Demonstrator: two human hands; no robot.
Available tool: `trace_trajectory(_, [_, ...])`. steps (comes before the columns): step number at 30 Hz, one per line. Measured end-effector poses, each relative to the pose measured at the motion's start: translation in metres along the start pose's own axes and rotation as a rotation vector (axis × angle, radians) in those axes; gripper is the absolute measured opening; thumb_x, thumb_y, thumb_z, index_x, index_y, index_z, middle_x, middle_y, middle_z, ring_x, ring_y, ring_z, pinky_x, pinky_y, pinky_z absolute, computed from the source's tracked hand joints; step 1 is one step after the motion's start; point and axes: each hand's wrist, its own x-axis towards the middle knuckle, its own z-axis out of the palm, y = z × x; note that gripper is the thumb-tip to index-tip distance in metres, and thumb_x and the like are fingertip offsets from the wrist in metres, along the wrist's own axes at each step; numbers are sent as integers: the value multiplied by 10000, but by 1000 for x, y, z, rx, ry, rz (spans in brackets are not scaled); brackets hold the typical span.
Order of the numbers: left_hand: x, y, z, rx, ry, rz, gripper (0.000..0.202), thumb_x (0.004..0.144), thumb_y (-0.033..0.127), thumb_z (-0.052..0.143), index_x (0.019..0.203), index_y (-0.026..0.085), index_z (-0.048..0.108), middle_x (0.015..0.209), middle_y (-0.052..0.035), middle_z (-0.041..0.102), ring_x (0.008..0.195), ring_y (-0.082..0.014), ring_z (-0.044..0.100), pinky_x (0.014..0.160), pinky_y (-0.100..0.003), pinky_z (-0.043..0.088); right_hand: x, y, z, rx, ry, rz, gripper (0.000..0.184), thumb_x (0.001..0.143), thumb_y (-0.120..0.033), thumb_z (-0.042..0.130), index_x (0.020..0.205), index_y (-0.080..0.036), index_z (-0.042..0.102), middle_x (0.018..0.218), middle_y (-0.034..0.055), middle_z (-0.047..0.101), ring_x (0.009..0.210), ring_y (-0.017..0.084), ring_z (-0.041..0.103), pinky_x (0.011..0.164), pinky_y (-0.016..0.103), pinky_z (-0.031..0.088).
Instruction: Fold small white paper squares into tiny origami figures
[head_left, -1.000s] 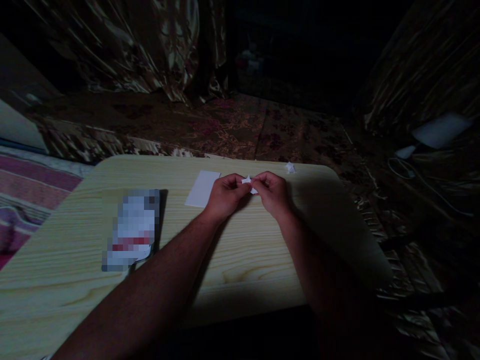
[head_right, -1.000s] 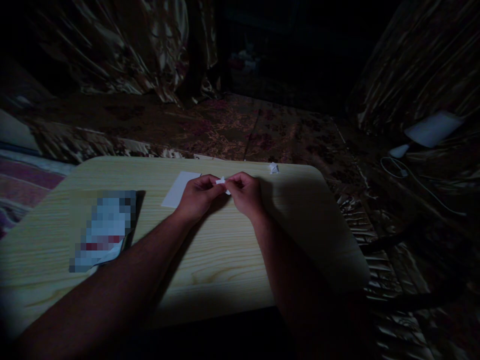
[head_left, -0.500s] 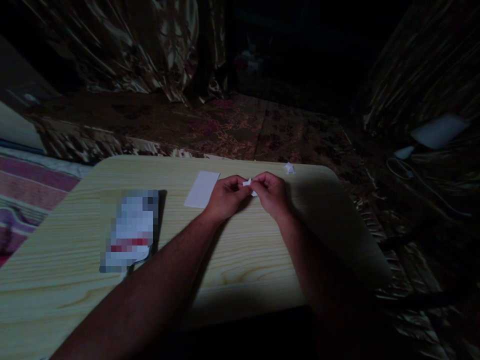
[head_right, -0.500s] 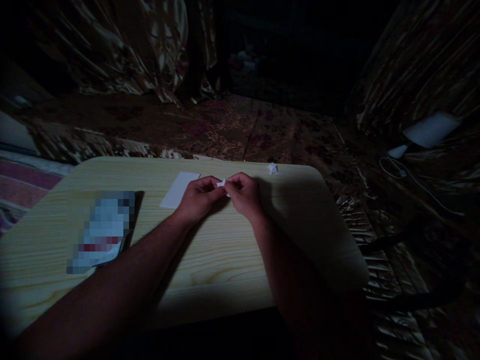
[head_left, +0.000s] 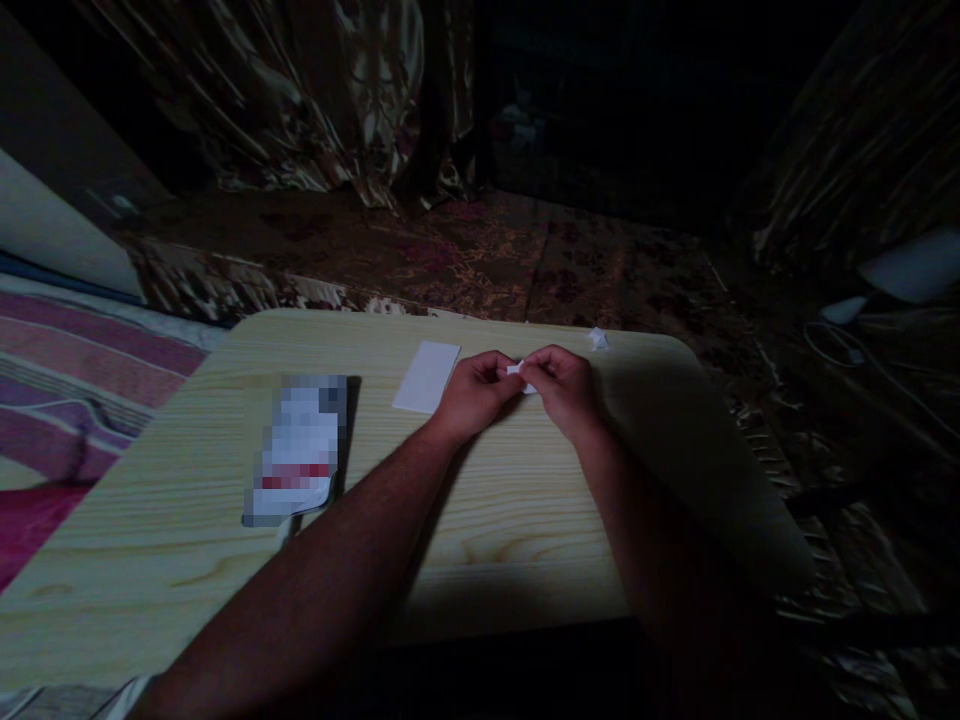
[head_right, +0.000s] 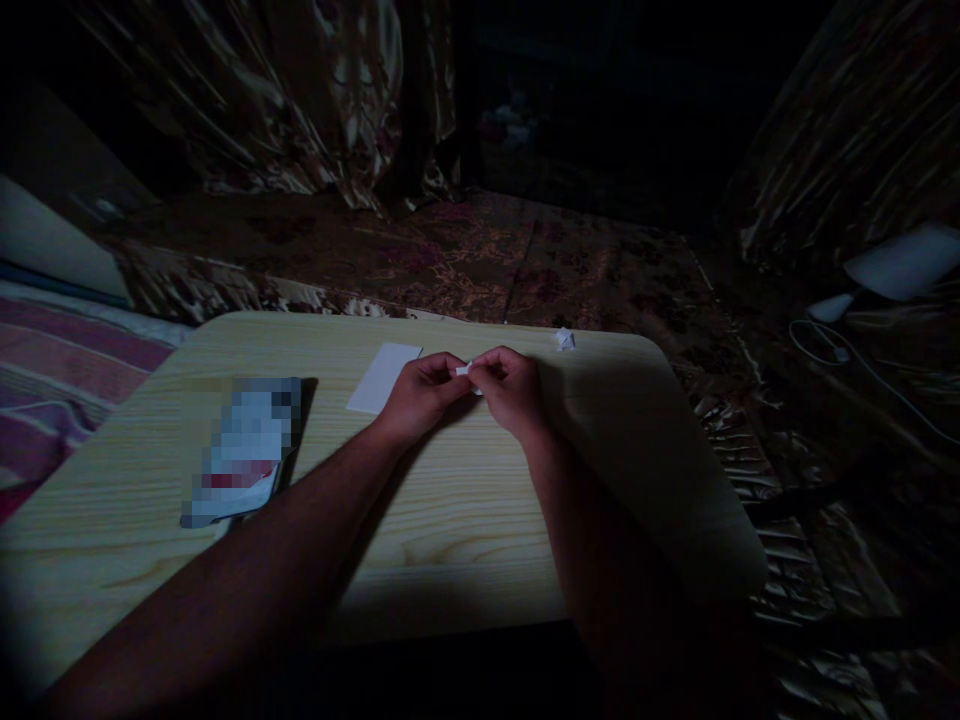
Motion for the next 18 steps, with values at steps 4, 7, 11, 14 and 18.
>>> trace_trajectory(4, [1, -1, 1, -44, -13, -25, 275, 626, 327, 760, 787, 145, 631, 702, 6, 606, 587, -85, 508, 555, -205, 388, -1, -1, 0, -5, 22, -19, 110, 699, -280, 623, 714, -170, 620, 651, 0, 628, 610, 132, 571, 572, 240, 442])
trace_trajectory(7, [2, -2, 1, -41, 13, -33, 277, 627, 356, 759, 727, 139, 618, 685, 5, 605, 578, -85, 504, 557, -209, 393, -1, -1, 1, -25, 19, -34, 130, 713, -301, 617, 721, -172, 621, 668, 5, 634, 627, 135, 576, 589, 245, 448])
trace_trajectory(11, [2, -5, -1, -21, 26, -29, 274, 632, 359, 757, 705, 138, 615, 672, 3, 605, 569, -84, 493, 546, -208, 382, -1, 0, 0, -65, -3, -22, 141, 710, -311, 615, 735, -172, 616, 661, 1, 626, 618, 132, 569, 579, 242, 442])
trace_trajectory(14, [2, -5, -1, -1, -9, -21, 261, 624, 340, 763, 707, 138, 620, 664, 5, 600, 560, -80, 478, 538, -205, 371, -1, 1, -1, -80, -12, -21, 126, 702, -298, 614, 722, -174, 607, 634, -9, 610, 591, 127, 555, 557, 238, 430])
trace_trajectory(18, [0, -3, -1, 1, -26, -2, 246, 638, 332, 753, 699, 137, 616, 647, 12, 588, 543, -72, 457, 522, -201, 353, -1, 3, -3, -94, -13, -47, 114, 703, -290, 616, 701, -177, 605, 618, -12, 602, 583, 128, 550, 554, 244, 427])
